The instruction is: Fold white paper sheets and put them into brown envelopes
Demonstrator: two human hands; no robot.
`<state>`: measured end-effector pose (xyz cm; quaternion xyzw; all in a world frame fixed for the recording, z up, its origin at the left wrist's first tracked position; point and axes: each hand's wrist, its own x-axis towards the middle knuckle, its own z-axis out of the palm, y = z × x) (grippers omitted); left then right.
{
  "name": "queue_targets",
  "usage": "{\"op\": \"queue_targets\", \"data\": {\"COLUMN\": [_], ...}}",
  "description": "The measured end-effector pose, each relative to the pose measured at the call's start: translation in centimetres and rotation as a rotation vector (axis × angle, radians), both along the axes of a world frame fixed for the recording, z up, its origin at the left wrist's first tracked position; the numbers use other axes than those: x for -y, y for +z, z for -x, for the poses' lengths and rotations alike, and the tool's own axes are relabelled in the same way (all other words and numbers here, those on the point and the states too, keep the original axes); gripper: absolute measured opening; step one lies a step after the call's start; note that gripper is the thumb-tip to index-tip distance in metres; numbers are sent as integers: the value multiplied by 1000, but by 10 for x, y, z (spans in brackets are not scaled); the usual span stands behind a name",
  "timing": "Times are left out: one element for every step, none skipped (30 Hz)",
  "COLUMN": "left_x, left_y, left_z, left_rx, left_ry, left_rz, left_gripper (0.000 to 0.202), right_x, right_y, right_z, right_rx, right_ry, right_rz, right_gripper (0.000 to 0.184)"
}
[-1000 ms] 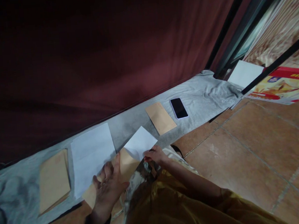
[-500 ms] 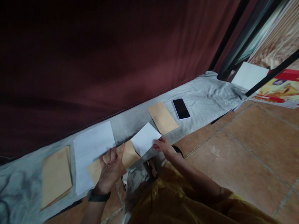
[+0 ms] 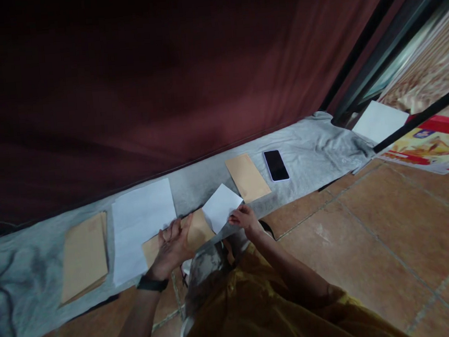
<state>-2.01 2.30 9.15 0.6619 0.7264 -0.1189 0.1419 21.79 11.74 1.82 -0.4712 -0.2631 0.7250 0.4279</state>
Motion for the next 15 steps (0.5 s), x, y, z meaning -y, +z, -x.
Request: {"op": "queue_targets", "data": {"left_x": [0,0,0,0,0,1,1,2,2,2,2,2,1,0,-1], "left_y": [0,0,-2,-4,-7,-10,-13,-16,-18,-20,-20,-19,-17,-14,-11], "left_z": [1,2,2,3,5,6,7,8,10,11,13,14,15,16,17], "left_rx": [6,14,20,27,30,33,38,48,63,83,106,132,156,180,202], "left_ry": [0,-2,-5,-8,-10,-10,-13,-17,-20,-22,-24,-24,-22,-20,-18], "left_rz": [31,60,83,100,108,110,110,107,103,100,100,102,102,102,106], "left_gripper": [112,113,114,115,116,117,118,118,118,118,118,118,117,117,117], "right_x": [-1,-1,-1,-1,0,2,4,6,8,10,11,12,12,13,13], "right_y": [1,1,2,2,3,3,3,3,3,3,2,2,2,2,2], "right_z": [0,1,1,2,2,3,3,4,4,4,3,3,3,3,3], "right_rx": [1,6,10,12,14,16,18,20,22,24,26,28,29,30,29], "right_ry": [-9,-16,-24,-29,-33,-35,-36,-36,-36,-35,-36,-39,-42,-46,-49], "right_rz": [9,16,23,29,35,40,45,50,54,58,61,62,62,61,60], "right_gripper": [48,47,47,46,45,45,44,44,44,44,43,43,42,42,42]}}
